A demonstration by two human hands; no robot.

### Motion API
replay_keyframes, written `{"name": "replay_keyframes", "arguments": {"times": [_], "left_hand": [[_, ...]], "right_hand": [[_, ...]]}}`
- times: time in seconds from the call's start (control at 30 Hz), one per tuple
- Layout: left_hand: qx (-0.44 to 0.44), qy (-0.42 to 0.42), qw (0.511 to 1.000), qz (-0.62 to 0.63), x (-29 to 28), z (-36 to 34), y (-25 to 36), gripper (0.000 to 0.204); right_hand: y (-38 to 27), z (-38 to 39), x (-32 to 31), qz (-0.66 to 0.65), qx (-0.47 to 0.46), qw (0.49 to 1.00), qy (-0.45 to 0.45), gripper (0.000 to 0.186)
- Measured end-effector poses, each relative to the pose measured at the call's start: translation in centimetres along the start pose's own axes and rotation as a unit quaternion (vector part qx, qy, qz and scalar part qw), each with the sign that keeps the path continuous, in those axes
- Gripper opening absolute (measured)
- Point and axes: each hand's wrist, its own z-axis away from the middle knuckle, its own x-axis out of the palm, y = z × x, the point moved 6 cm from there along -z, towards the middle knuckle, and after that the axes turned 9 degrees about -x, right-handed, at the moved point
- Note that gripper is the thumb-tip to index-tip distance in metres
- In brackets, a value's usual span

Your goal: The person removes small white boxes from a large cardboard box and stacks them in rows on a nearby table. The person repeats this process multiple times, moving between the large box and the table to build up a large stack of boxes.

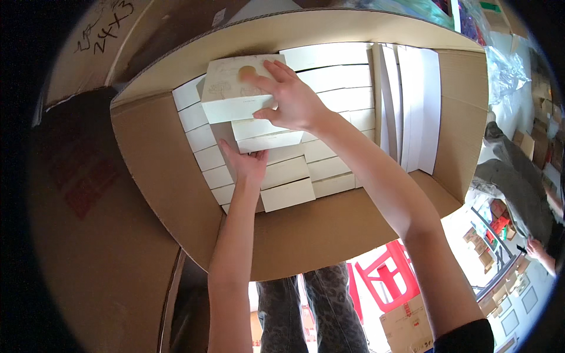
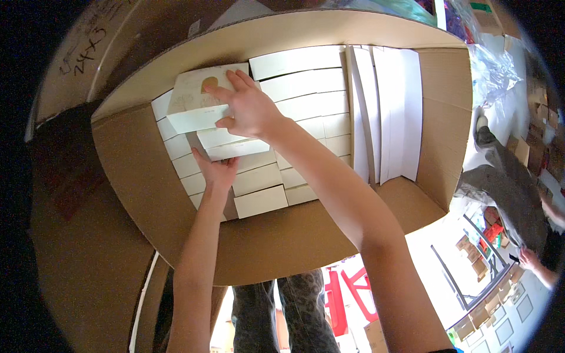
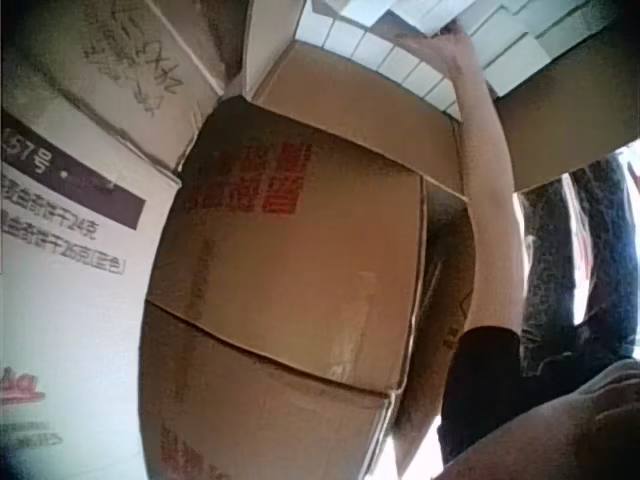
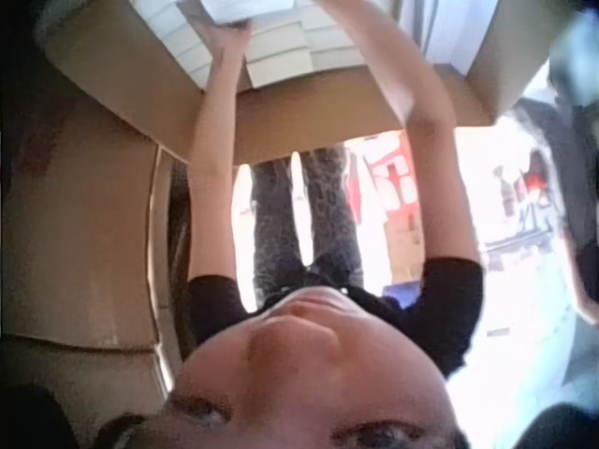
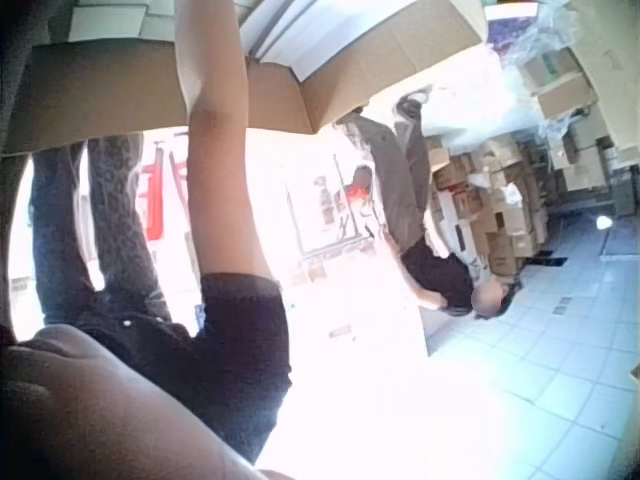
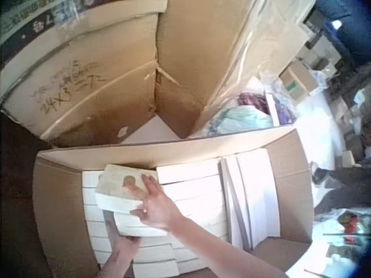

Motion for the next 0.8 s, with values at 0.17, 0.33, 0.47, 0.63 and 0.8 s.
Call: {"name": "replay_keyframes", "arguments": {"times": [0.17, 0.33, 0.47, 0.63, 0.8], "left_hand": [[-0.008, -0.045, 0.972, -0.231, 1.7, 3.6, -1.3, 0.077], [0.016, -0.035, 0.929, -0.369, 3.3, 3.7, -2.5, 0.078], [0.142, -0.168, 0.787, -0.577, 6.8, 4.6, -2.2, 0.072], [0.107, -0.107, 0.727, -0.670, 10.1, 8.6, -3.2, 0.069], [0.077, -0.116, 0.577, -0.805, 9.7, 6.8, -9.9, 0.068]], "right_hand": [[0.2, 3.8, -4.9, -0.036, 0.087, 0.995, 0.015, 0.068], [4.1, 9.4, -7.5, -0.247, 0.223, 0.940, 0.071, 0.073], [6.0, 11.2, -8.4, -0.256, 0.267, 0.923, 0.109, 0.075], [5.9, 17.0, -10.1, -0.327, 0.344, 0.869, 0.141, 0.074], [7.3, 27.1, -10.3, -0.383, 0.435, 0.790, 0.202, 0.076]]}}
